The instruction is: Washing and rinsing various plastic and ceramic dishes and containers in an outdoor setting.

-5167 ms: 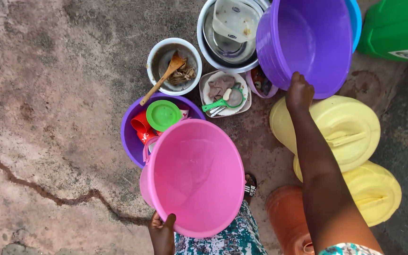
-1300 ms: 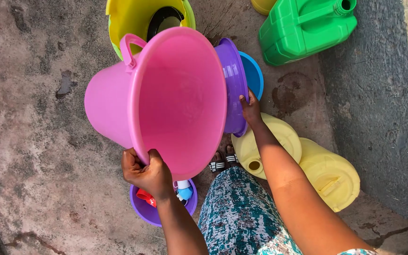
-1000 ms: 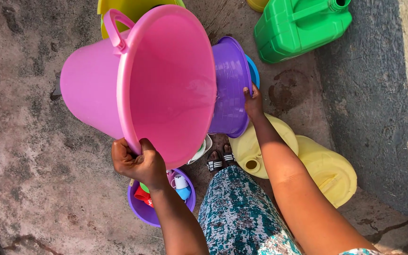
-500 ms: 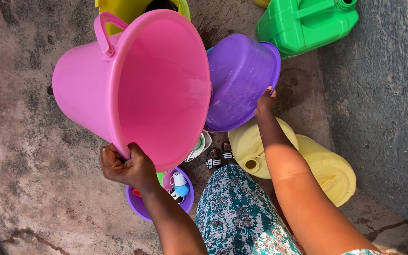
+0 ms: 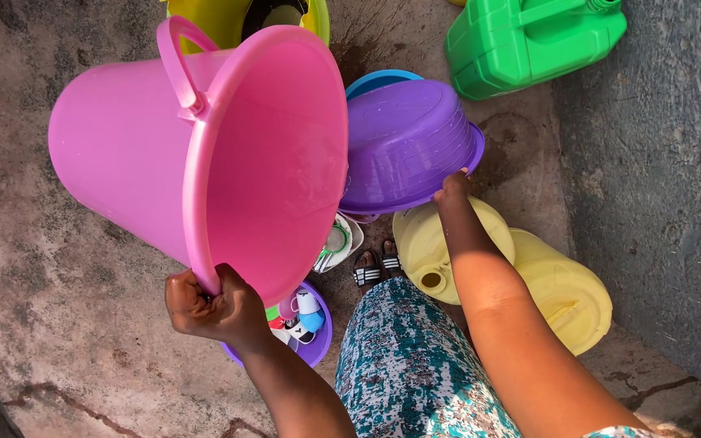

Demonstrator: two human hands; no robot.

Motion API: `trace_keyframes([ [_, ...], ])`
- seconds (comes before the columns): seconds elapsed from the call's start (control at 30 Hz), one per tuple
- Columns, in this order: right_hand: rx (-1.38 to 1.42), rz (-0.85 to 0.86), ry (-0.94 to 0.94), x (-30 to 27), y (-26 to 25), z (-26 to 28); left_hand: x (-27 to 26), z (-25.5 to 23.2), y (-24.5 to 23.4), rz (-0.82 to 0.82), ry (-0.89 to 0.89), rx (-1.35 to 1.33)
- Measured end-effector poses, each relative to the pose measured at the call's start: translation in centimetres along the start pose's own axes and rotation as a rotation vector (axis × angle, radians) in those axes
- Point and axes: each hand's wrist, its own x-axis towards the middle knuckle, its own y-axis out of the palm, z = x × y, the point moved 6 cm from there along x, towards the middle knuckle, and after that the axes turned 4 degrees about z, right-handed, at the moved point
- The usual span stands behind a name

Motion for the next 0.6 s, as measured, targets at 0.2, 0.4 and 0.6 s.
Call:
trace_keyframes([
  [0.2,0.113,0.068,0.003,1.6,0.8,-1.7,0.0,0.2,-0.3,-0.040,0.058,0.057],
  [0.4,-0.268,-0.089,-0.269,1.3,1.6,-1.4,2.1,-1.1,0.3,-0.034,0.081,0.054],
  [0.6,-0.533,0.092,-0.575,-0.2,3.1,-0.9,3.6,-2.1,0.7,-0.051,0.050,0.000],
])
